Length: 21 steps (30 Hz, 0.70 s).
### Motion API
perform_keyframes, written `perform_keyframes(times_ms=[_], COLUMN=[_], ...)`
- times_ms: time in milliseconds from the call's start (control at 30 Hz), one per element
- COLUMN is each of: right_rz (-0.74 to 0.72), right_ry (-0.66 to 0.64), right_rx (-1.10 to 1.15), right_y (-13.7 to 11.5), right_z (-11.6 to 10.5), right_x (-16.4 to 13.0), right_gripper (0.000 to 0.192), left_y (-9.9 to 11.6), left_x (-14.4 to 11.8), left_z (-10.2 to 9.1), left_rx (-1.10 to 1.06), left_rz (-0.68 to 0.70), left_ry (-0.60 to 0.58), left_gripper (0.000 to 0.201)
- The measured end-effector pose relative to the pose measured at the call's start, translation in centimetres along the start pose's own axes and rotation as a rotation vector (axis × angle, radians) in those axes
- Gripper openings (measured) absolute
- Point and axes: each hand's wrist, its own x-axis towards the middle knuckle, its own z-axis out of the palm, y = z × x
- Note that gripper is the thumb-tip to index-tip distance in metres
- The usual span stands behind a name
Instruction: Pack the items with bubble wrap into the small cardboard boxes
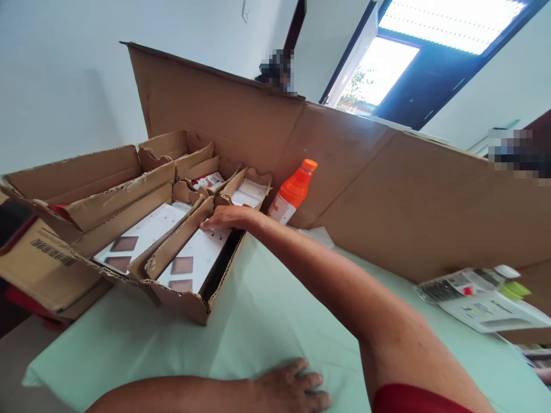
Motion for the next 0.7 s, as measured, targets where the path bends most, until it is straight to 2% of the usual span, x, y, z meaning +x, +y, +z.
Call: perform_keyframes(times_ms=[100,200,267,367,433,533,600,700], right_rz=[0.042,0.035,0.006,-0.046,-0.038,0.083,0.191,0.294], right_ry=[0.161,0.435,0.613,0.886,1.039,1.177,1.215,1.173], right_rx=[0.002,0.12,0.285,0.543,0.697,0.914,0.995,0.98], right_y=[-0.3,0.6,2.0,5.6,8.9,14.9,18.9,23.6], right_z=[-0.3,-1.5,-2.3,-2.3,-0.9,2.7,5.7,9.8], right_x=[-0.7,-3.1,-5.7,-10.2,-12.8,-15.1,-15.5,-14.9], right_gripper=[0.041,0.038,0.035,0.025,0.024,0.027,0.026,0.022], left_y=[0.2,0.5,0.6,0.7,0.7,0.7,0.7,0.6], left_x=[-0.6,-1.1,-1.2,-1.4,-1.4,-1.5,-1.5,-1.5], left_z=[-1.4,-2.3,-2.6,-2.6,-2.6,-2.6,-2.9,-3.4], left_rx=[-0.015,-0.059,-0.08,-0.092,-0.105,-0.121,-0.122,-0.125], left_rz=[-0.023,-0.037,-0.043,-0.04,-0.031,-0.028,-0.022,-0.012], left_ry=[-0.001,-0.009,-0.011,-0.013,-0.006,-0.004,-0.017,-0.022], left_gripper=[0.032,0.052,0.063,0.062,0.061,0.061,0.062,0.063])
